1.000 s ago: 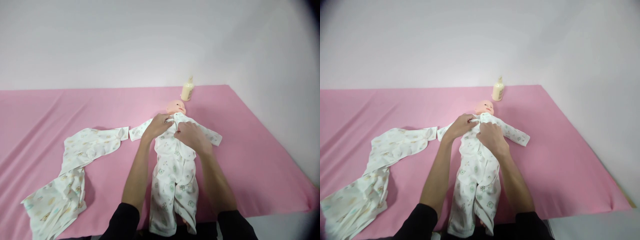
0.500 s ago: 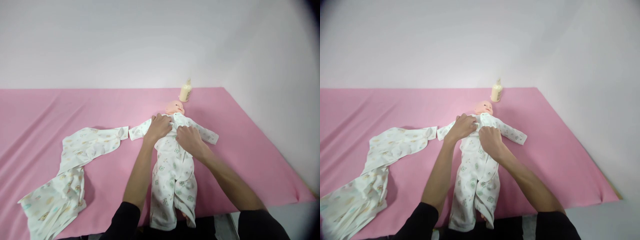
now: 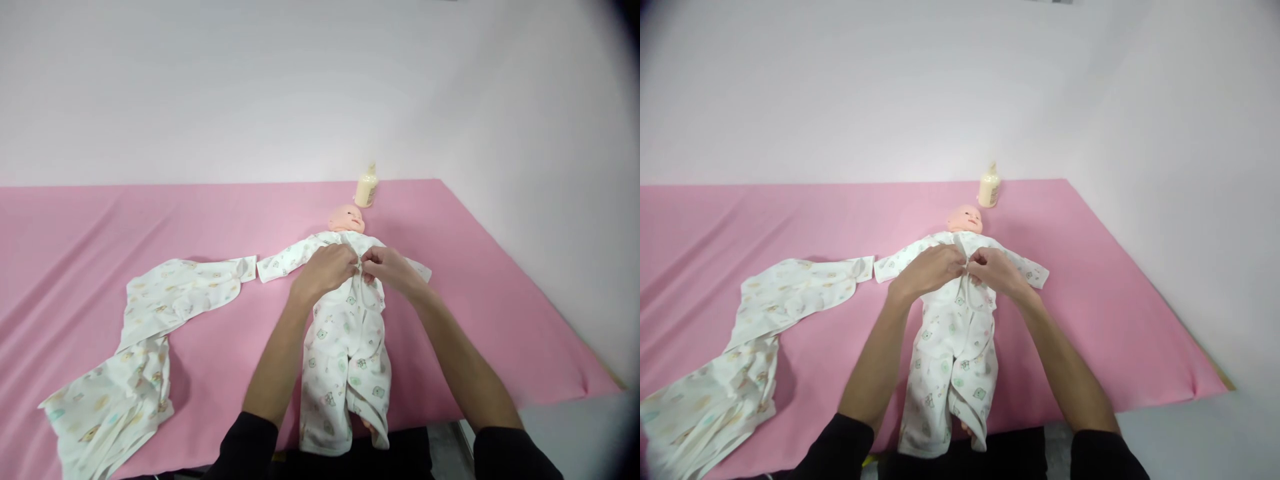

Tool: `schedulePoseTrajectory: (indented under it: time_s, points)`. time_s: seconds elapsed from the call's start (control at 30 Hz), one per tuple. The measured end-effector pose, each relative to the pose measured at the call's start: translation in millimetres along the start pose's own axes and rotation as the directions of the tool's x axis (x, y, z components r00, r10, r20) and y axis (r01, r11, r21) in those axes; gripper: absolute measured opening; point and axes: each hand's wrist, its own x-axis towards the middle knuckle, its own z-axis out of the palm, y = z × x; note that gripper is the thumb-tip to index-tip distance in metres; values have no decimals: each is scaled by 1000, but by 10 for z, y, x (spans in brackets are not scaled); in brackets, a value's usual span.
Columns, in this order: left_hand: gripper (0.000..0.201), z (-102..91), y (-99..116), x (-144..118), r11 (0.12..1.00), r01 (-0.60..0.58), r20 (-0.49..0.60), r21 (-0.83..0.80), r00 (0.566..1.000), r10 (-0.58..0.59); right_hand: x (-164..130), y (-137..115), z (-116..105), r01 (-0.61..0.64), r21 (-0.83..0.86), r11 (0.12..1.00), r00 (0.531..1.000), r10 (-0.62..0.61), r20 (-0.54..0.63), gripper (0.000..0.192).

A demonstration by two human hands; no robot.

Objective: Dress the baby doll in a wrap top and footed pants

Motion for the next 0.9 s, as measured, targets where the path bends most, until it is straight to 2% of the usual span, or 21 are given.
schedulePoseTrajectory:
  time_s: [0.1, 0.17, 0.33, 0.5, 0.63, 0.77, 0.87, 0.9]
  points:
    - [24, 10, -48, 13, 998, -36, -14, -52, 999, 35, 12, 59, 23, -17, 147, 989, 1000, 15, 17, 8]
    - [25, -7, -73, 13, 995, -64, -16, -82, 998, 63, 15, 97, 42, -26, 186, 982, 1000, 22, 21, 8]
    - [26, -110, -110, -26, 978, -103, -6, -184, 995, 104, 9, 155, 104, -12, 78, 997, 998, 17, -53, 11]
    - [23, -184, -187, -71, 984, 7, -31, -176, 999, -12, -52, 224, 84, -11, 15, 1000, 988, 13, -156, 17]
    - [23, -236, -331, -124, 979, 152, -78, -134, 983, -164, -140, 362, -93, -42, 76, 996, 962, 61, -266, 19]
    - [20, -333, -613, -235, 922, 373, -140, -108, 912, -385, -186, 555, -349, -113, 134, 985, 904, 158, -396, 21]
    - [18, -392, -905, -345, 848, 512, -186, -139, 827, -530, -184, 762, -540, -133, 156, 979, 852, 194, -486, 20]
    - [18, -398, -1006, -381, 812, 560, -209, -166, 784, -584, -181, 850, -599, -130, 165, 978, 832, 199, -519, 19]
